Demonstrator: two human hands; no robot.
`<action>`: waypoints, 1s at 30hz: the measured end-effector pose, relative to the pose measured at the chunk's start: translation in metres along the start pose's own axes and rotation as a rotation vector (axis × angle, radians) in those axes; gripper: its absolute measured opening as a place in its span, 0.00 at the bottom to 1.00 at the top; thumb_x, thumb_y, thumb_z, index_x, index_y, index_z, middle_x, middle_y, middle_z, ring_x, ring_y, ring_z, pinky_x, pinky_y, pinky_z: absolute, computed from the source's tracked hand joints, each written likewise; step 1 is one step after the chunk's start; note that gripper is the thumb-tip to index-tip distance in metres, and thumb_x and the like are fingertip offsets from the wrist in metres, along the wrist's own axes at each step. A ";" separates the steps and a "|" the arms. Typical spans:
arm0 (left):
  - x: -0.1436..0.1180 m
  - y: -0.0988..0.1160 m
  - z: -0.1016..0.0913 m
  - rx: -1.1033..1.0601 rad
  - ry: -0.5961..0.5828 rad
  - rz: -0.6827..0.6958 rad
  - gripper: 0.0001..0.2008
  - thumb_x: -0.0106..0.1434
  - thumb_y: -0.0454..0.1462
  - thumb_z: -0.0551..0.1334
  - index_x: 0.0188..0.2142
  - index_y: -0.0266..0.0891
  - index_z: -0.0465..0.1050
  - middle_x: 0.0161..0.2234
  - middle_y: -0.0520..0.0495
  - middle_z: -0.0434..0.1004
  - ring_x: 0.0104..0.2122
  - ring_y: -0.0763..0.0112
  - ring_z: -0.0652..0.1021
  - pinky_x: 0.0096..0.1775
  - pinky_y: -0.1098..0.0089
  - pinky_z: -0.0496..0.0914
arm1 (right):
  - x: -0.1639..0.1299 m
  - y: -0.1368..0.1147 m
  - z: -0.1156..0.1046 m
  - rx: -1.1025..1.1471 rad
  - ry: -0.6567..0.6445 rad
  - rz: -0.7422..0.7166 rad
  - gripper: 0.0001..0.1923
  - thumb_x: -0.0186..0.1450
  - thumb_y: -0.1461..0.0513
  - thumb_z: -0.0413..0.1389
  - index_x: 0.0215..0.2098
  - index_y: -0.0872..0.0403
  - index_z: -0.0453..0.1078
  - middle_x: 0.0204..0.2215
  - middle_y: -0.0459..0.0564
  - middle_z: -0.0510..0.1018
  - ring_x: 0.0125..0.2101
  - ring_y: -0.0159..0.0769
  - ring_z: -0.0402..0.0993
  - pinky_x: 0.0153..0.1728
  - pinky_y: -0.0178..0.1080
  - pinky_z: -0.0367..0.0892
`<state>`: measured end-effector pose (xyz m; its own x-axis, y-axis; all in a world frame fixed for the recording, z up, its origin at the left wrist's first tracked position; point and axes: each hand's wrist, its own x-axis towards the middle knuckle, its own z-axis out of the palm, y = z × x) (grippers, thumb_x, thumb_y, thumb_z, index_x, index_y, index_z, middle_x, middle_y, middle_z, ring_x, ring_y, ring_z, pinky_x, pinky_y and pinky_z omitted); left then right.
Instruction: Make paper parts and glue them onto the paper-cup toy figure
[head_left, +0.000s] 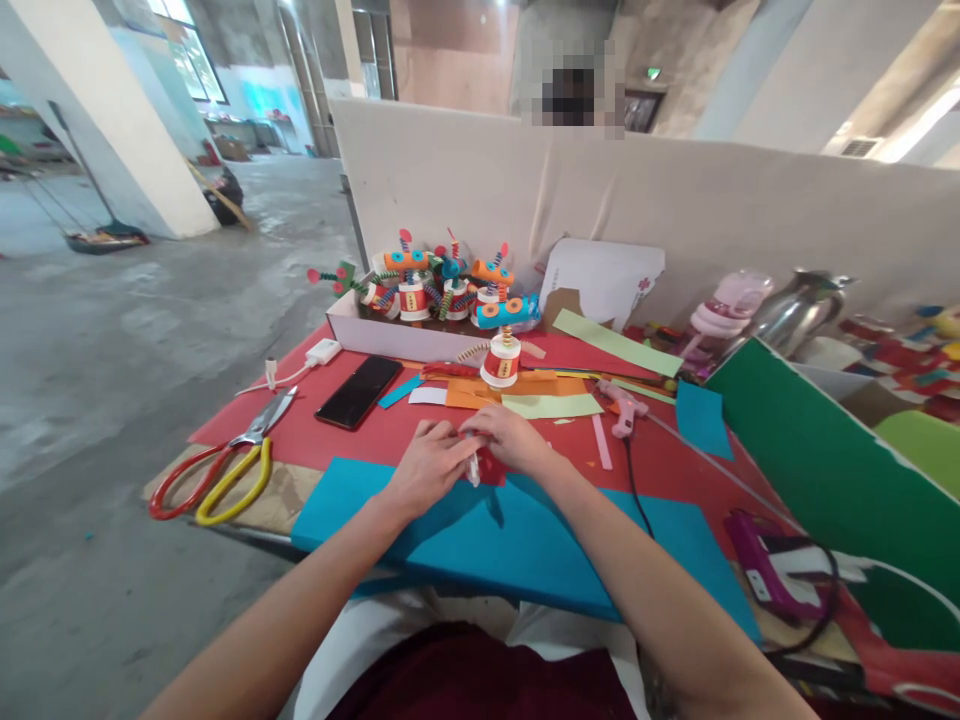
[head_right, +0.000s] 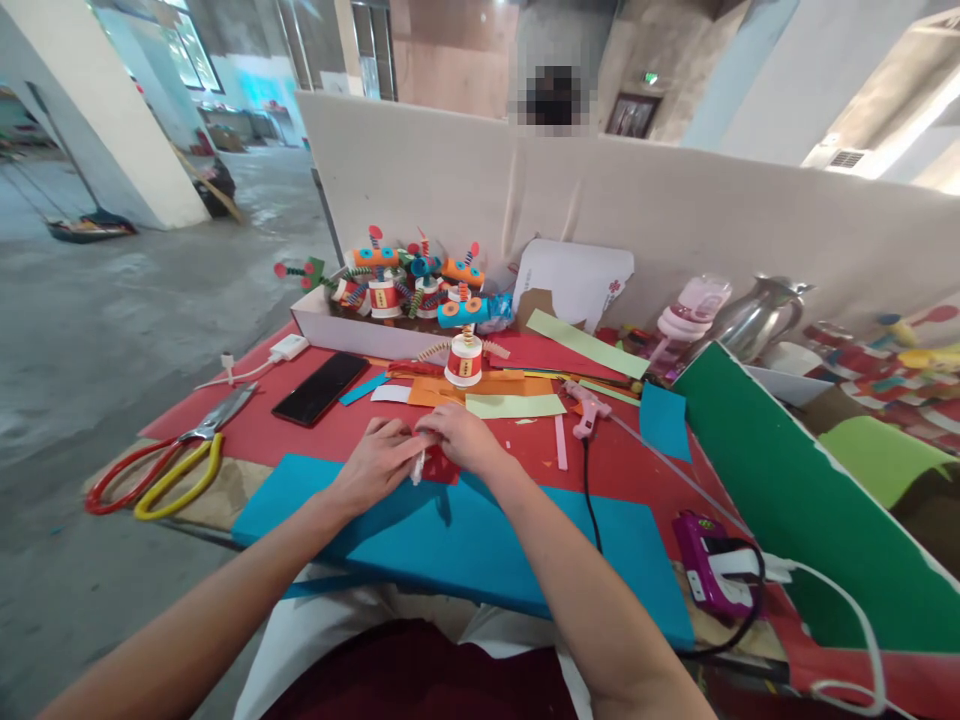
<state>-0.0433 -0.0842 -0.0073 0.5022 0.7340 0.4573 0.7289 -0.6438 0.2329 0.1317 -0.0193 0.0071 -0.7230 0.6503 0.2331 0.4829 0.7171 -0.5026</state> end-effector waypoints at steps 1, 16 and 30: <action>0.000 0.000 -0.001 -0.023 -0.003 -0.016 0.18 0.65 0.34 0.51 0.53 0.42 0.68 0.31 0.45 0.76 0.35 0.63 0.70 0.40 0.63 0.58 | 0.000 0.002 0.000 0.001 0.035 0.016 0.14 0.60 0.72 0.52 0.38 0.53 0.74 0.34 0.50 0.76 0.38 0.37 0.70 0.42 0.38 0.65; -0.004 -0.002 -0.008 -0.248 -0.048 -0.146 0.31 0.55 0.28 0.49 0.60 0.38 0.55 0.40 0.44 0.81 0.46 0.59 0.74 0.47 0.60 0.61 | 0.003 0.013 0.016 0.843 0.333 0.597 0.07 0.64 0.62 0.52 0.28 0.54 0.64 0.20 0.42 0.73 0.17 0.24 0.65 0.18 0.27 0.61; -0.005 0.000 -0.009 -0.176 -0.067 -0.130 0.30 0.52 0.27 0.50 0.56 0.39 0.58 0.43 0.45 0.79 0.44 0.59 0.74 0.45 0.60 0.62 | 0.020 0.026 0.019 0.409 0.105 0.495 0.05 0.60 0.64 0.57 0.26 0.57 0.71 0.19 0.44 0.75 0.22 0.28 0.67 0.27 0.31 0.60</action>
<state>-0.0501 -0.0894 -0.0018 0.4431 0.8225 0.3567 0.7003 -0.5660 0.4350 0.1208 0.0080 -0.0170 -0.4012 0.9152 -0.0374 0.5044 0.1866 -0.8431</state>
